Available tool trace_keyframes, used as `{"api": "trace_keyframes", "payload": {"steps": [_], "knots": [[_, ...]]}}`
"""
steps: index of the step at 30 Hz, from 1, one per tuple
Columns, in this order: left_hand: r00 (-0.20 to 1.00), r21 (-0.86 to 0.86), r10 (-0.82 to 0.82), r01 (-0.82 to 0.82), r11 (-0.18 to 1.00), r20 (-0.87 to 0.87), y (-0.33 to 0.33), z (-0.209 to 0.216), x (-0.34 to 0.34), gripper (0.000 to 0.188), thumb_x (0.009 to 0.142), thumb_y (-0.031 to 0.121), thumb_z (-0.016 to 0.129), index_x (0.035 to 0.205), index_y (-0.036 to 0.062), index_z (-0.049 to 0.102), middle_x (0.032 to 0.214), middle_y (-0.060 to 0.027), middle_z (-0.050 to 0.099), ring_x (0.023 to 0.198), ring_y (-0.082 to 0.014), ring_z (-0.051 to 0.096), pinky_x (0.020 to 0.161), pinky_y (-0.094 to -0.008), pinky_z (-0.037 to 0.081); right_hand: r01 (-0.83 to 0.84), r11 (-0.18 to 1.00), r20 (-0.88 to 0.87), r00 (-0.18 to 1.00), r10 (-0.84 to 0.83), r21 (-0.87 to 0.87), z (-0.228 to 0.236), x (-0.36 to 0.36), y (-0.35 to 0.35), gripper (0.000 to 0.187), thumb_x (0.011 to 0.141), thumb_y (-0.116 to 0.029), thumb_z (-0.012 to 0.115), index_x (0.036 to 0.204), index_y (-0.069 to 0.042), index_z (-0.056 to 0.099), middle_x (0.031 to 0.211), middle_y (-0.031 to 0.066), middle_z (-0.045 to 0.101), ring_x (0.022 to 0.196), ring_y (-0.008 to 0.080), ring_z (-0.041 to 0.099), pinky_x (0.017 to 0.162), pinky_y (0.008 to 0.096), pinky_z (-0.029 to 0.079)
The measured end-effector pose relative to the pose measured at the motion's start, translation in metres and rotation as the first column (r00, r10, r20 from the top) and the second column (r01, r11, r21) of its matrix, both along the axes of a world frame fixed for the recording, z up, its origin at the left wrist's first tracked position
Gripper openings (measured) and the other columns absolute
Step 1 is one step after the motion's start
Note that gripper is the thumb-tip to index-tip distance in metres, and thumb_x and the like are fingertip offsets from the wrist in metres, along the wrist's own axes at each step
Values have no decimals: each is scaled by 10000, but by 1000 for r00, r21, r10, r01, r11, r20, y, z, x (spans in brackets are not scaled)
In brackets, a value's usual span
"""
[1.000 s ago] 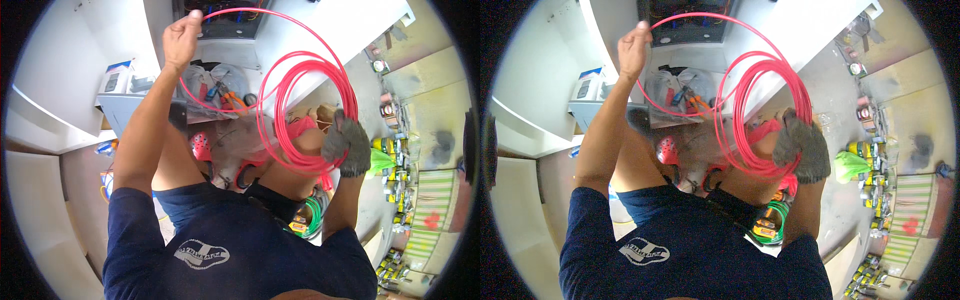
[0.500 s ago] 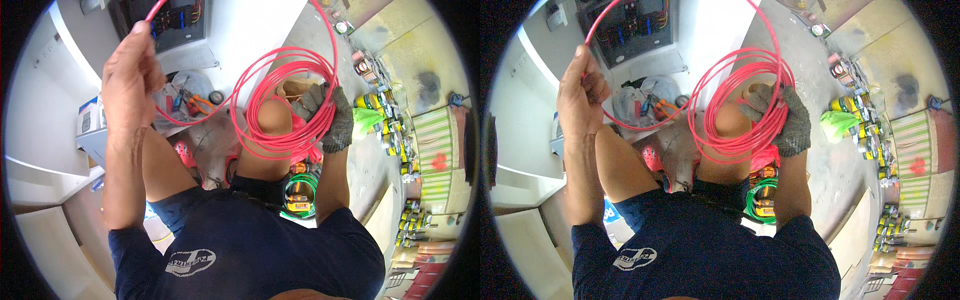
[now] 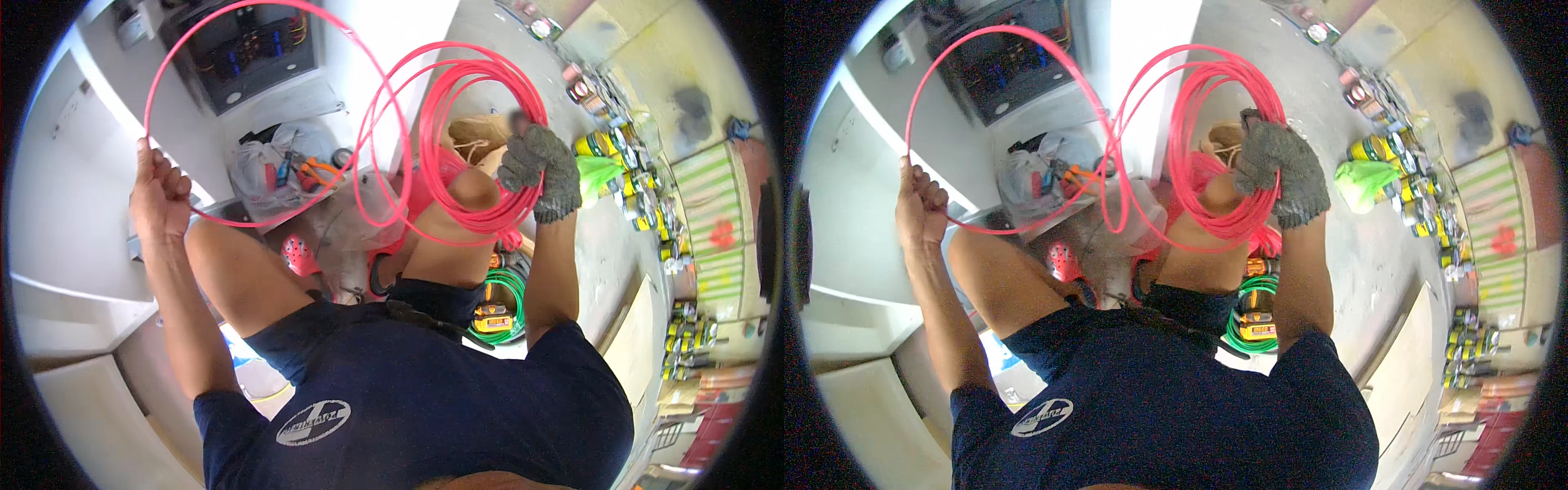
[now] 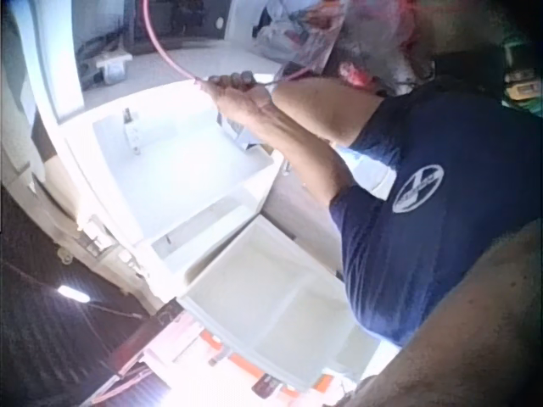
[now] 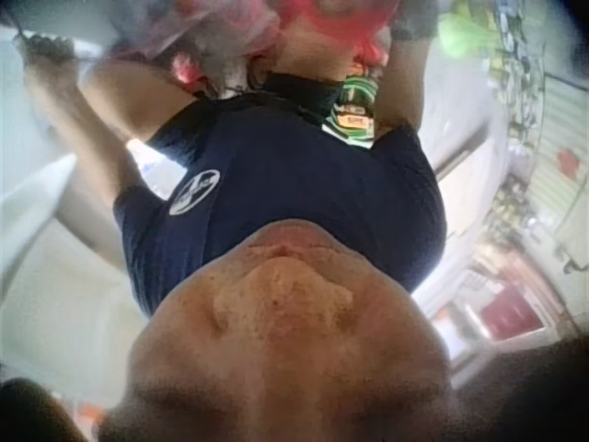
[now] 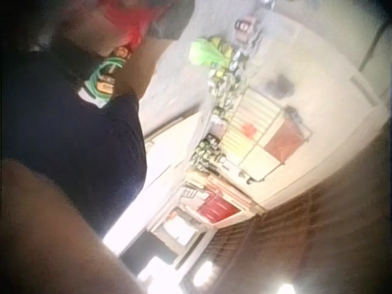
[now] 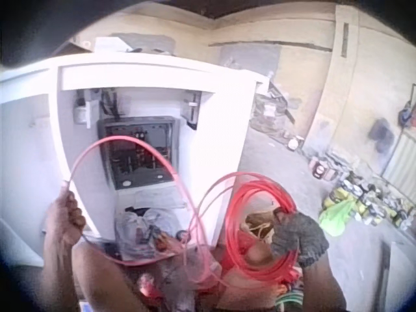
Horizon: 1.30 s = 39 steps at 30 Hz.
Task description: Organizing and taping coils of red and green electrical wires near an electrical panel.
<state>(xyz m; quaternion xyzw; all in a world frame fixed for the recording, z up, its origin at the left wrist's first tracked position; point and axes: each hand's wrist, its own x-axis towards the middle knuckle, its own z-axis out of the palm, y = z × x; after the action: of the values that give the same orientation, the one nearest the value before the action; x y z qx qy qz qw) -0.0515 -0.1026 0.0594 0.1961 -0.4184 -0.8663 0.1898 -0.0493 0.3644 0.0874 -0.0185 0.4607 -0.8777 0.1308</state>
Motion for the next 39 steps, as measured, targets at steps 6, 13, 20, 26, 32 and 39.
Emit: {"api": "trace_keyframes", "payload": {"steps": [6, 13, 20, 26, 32, 39], "knots": [[942, 370, -332, 326, 870, -50, 57, -13, 22, 252, 1030, 279, 426, 850, 109, 474, 649, 43, 310, 523, -85, 278, 455, -235, 273, -14, 973, -128, 991, 45, 231, 5, 17, -55, 251, 852, -128, 640, 1053, -44, 515, 675, 36, 540, 520, 172, 525, 495, 360, 449], [963, 632, -208, 269, 727, -170, 126, 2, 43, 255, 1038, 286, 385, 881, 97, 452, 670, 12, 336, 558, -121, 346, 560, -288, 458, -41, 671, -100, 980, 170, 740, -29, 39, -117, 270, 787, -77, 733, 965, -65, 531, 741, 41, 591, 624, 162, 587, 572, 322, 489], [950, 396, -290, 313, 863, -119, 150, -7, 85, 396, 1012, 394, 389, 1244, 85, 475, 1049, -91, 581, 954, -261, 593, 840, -428, 487, 51, 521, -359, 781, 510, 852, -34, 70, -171, 519, 758, -280, 749, 1146, -14, 528, 979, 172, 635, 859, 313, 650, 757, 394, 521], [792, 373, -460, 600, 708, -400, 97, -52, 151, 733, 956, 524, 414, 1447, -8, 303, 1339, -217, 517, 1240, -373, 495, 1092, -512, 328, 175, 386, -421, 469, 776, 906, -57, 106, -205, 400, 850, -272, 569, 1148, -8, 531, 663, 158, 613, 561, 335, 629, 503, 471, 487], [886, 439, -431, 461, 771, -172, 49, -81, 151, 602, 895, 286, 644, 1388, 53, 391, 714, -4, 525, 590, -125, 527, 592, -322, 485, 237, 302, -364, 289, 885, 923, -84, 109, -223, 206, 842, -208, 535, 934, -32, 587, 615, 125, 597, 505, 277, 610, 438, 423, 464], [870, 427, -325, 152, 891, 370, 24, -128, 156, 251, 908, 173, 579, 697, 171, 442, 519, 67, 319, 397, -68, 331, 421, -251, 367, 203, 424, -468, 304, 829, 883, -73, 86, -205, 363, 767, -298, 724, 1012, -58, 602, 930, 132, 621, 843, 266, 621, 726, 422, 499]]}}
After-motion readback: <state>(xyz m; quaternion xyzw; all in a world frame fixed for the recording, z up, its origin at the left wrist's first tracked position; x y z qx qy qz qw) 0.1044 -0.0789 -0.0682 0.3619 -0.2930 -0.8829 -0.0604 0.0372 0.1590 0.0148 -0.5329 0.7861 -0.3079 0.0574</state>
